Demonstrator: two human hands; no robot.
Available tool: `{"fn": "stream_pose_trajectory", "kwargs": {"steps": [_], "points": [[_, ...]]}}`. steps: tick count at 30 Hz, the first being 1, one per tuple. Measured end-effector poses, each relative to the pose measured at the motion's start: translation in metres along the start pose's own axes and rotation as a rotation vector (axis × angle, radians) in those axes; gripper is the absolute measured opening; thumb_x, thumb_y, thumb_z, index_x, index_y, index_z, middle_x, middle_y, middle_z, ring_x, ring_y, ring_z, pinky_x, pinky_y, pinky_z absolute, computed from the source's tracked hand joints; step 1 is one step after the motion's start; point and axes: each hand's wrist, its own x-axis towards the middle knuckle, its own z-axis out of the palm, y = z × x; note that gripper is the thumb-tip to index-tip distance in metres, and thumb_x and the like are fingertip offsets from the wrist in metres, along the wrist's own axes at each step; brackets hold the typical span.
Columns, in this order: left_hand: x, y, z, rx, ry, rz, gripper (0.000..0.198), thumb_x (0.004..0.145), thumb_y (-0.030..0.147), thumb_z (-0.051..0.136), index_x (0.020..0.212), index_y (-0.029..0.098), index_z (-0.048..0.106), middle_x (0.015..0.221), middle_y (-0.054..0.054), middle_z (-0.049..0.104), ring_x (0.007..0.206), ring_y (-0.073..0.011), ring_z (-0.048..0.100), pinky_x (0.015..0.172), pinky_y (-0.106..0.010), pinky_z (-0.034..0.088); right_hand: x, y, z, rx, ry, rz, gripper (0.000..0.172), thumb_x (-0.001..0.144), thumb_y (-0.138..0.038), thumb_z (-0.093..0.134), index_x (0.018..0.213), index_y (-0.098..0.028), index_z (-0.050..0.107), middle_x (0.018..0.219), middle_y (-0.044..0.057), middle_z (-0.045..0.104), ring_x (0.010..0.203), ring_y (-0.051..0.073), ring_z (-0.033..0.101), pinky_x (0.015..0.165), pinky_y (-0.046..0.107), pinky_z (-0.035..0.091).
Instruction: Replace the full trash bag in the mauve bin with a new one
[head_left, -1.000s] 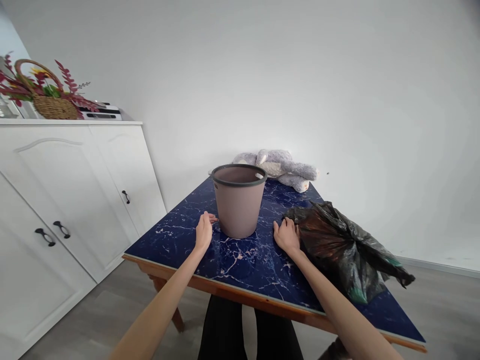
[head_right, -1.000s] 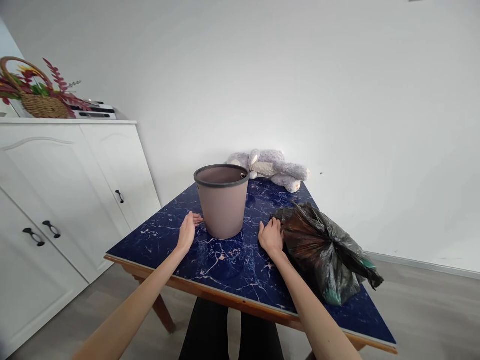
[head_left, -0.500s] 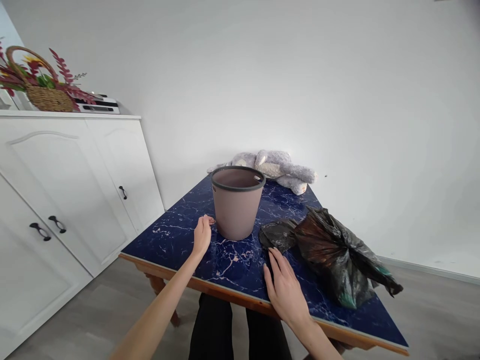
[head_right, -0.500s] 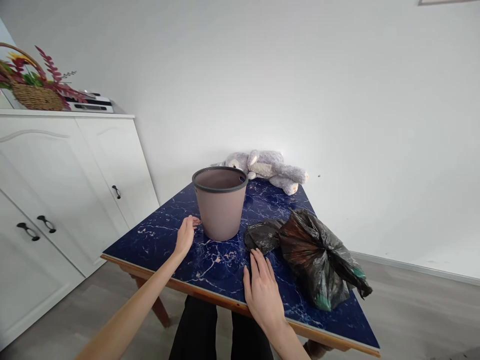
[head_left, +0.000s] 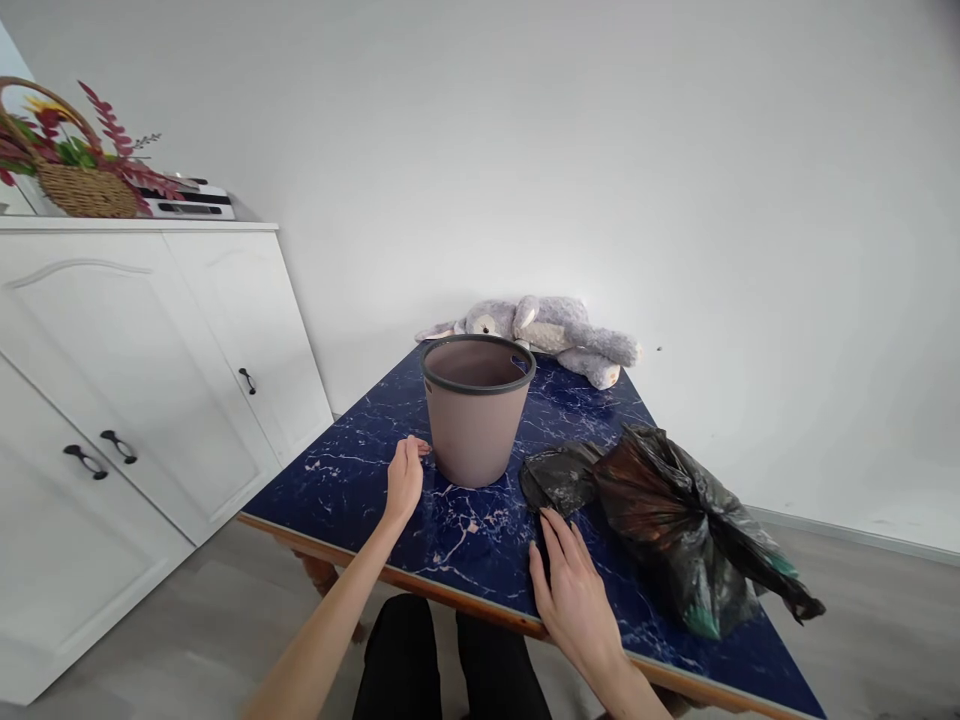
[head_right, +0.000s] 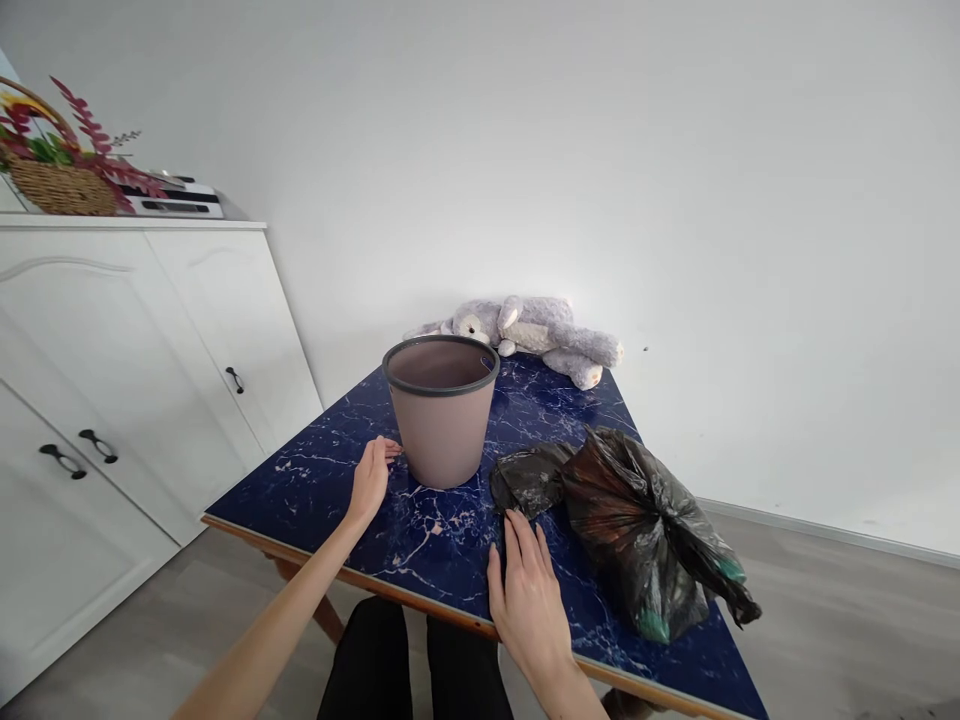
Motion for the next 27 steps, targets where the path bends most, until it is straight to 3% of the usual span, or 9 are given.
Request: {"fn": "stream_pose_trajectory", "kwargs": {"steps": [10, 15, 18, 21, 23, 25, 27], "points": [[-0.006, 0.005, -0.004, -0.032, 0.020, -0.018, 0.053, 0.104, 0.065, 0.033, 0.096, 0.021, 0.061, 0.101, -0.011, 0.071, 0.099, -0.0271, 0.070, 0.096, -0.043, 0.055, 0.001, -0.006, -0.007, 0.045, -0.042, 0.089, 0.057, 0.111, -0.047, 0.041, 0.158, -0.016, 0.054, 0.164, 0.012, 0.050, 0.153, 0.037, 0.045, 0.128, 0.058, 0.039], [-0.031, 0.015, -0.012, -0.037, 0.014, -0.015, 0.050, 0.105, 0.059, 0.027, 0.097, 0.021, 0.059, 0.096, -0.008, 0.067, 0.092, -0.0230, 0.068, 0.090, -0.038, 0.056, -0.002, -0.014, -0.020, 0.214, -0.115, 0.177, 0.057, 0.110, -0.051, 0.043, 0.158, -0.022, 0.055, 0.163, 0.010, 0.052, 0.154, 0.035, 0.045, 0.128, 0.057, 0.039], [-0.061, 0.034, -0.019, -0.005, -0.081, -0.004, 0.042, 0.104, 0.055, 0.040, 0.093, 0.022, 0.063, 0.086, -0.004, 0.065, 0.083, -0.0216, 0.065, 0.083, -0.035, 0.054, -0.014, -0.033, -0.032, 0.366, -0.227, 0.228, 0.056, 0.110, -0.052, 0.042, 0.160, -0.028, 0.052, 0.167, 0.004, 0.047, 0.155, 0.034, 0.042, 0.127, 0.054, 0.040], [-0.099, 0.059, -0.025, 0.084, -0.323, 0.005, 0.041, 0.105, 0.056, 0.045, 0.090, 0.023, 0.065, 0.085, -0.004, 0.069, 0.084, -0.0229, 0.068, 0.084, -0.036, 0.054, -0.033, -0.060, -0.042, 0.483, -0.386, 0.234, 0.054, 0.110, -0.051, 0.045, 0.161, -0.035, 0.050, 0.169, -0.002, 0.043, 0.155, 0.034, 0.042, 0.126, 0.049, 0.043], [-0.122, 0.072, -0.026, 0.136, -0.437, 0.014, 0.038, 0.107, 0.055, 0.041, 0.105, 0.024, 0.064, 0.101, -0.007, 0.074, 0.098, -0.0248, 0.071, 0.092, -0.038, 0.054, -0.043, -0.076, -0.047, 0.525, -0.493, 0.219, 0.054, 0.108, -0.050, 0.049, 0.161, -0.040, 0.049, 0.169, -0.005, 0.043, 0.154, 0.035, 0.043, 0.124, 0.049, 0.045], [-0.139, 0.078, -0.026, 0.171, -0.455, 0.024, 0.035, 0.106, 0.054, 0.045, 0.124, 0.025, 0.055, 0.117, -0.010, 0.073, 0.110, -0.0255, 0.071, 0.095, -0.040, 0.054, -0.049, -0.088, -0.054, 0.548, -0.567, 0.175, 0.054, 0.106, -0.048, 0.055, 0.160, -0.042, 0.050, 0.168, -0.006, 0.044, 0.154, 0.037, 0.044, 0.124, 0.050, 0.045], [-0.146, 0.076, -0.025, 0.221, -0.453, 0.044, 0.044, 0.102, 0.052, 0.055, 0.135, 0.026, 0.045, 0.123, -0.011, 0.070, 0.109, -0.0252, 0.070, 0.094, -0.040, 0.055, -0.047, -0.093, -0.062, 0.563, -0.617, 0.119, 0.052, 0.104, -0.045, 0.059, 0.157, -0.042, 0.055, 0.166, -0.006, 0.048, 0.152, 0.038, 0.046, 0.124, 0.050, 0.045]]}}
